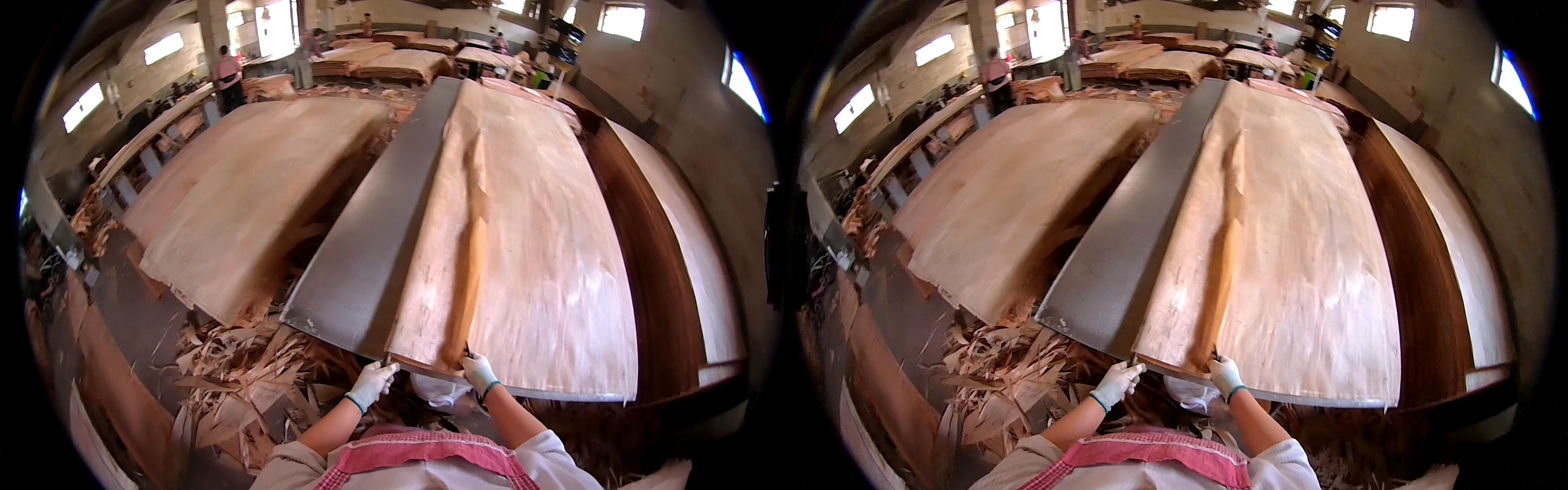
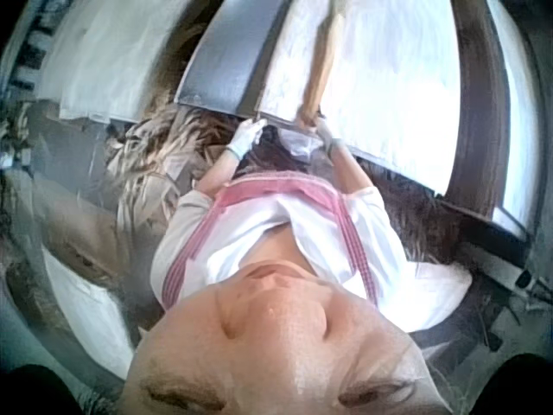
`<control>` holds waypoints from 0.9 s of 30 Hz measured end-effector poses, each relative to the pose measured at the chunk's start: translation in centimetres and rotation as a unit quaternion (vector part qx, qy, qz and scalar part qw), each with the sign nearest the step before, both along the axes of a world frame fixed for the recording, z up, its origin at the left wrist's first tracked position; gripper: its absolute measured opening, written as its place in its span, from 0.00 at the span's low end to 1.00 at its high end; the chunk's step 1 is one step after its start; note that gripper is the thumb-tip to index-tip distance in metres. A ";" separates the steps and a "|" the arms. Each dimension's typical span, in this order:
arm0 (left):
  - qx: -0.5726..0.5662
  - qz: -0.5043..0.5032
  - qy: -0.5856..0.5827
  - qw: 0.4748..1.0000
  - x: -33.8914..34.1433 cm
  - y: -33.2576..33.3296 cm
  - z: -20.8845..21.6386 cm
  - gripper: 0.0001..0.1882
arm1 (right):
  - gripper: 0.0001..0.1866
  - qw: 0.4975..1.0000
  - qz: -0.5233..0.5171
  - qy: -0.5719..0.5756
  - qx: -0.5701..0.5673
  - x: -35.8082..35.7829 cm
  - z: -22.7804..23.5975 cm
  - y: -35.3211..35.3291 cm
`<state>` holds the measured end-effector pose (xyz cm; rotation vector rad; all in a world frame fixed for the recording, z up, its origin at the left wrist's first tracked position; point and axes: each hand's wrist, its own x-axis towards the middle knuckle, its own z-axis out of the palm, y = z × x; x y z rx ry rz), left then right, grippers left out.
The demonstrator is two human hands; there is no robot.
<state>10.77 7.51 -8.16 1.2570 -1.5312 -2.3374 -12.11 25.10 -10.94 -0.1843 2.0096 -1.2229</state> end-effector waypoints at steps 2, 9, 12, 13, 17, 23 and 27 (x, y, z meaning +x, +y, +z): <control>-0.022 -0.010 0.007 1.000 0.3 -0.5 -0.9 0.14 | 0.09 0.999 -0.015 0.024 -0.016 -0.2 -1.1 0.1; -0.140 -0.067 0.012 0.988 4.8 -3.6 -3.0 0.17 | 0.08 0.999 -0.026 0.019 -0.013 -1.3 -0.2 3.5; -0.462 -0.023 -0.011 0.887 3.3 -8.1 0.7 0.17 | 0.13 0.984 -0.137 0.103 -0.056 -4.9 -4.0 7.7; -0.515 -0.015 -0.034 0.857 2.0 -9.4 1.6 0.16 | 0.15 0.975 -0.177 0.121 -0.056 -6.1 -4.7 8.5; -0.635 0.022 0.000 0.772 -4.9 -13.4 0.7 0.18 | 0.20 0.976 -0.207 0.063 0.019 -6.7 3.2 5.5; -0.738 0.010 -0.179 0.650 -16.9 -18.7 -2.7 0.25 | 0.15 0.984 -0.133 0.085 -0.086 -12.7 7.8 0.0; -0.704 0.014 -0.270 0.657 -20.9 -19.9 -5.6 0.28 | 0.17 0.987 -0.091 0.132 -0.025 -21.2 8.9 -5.3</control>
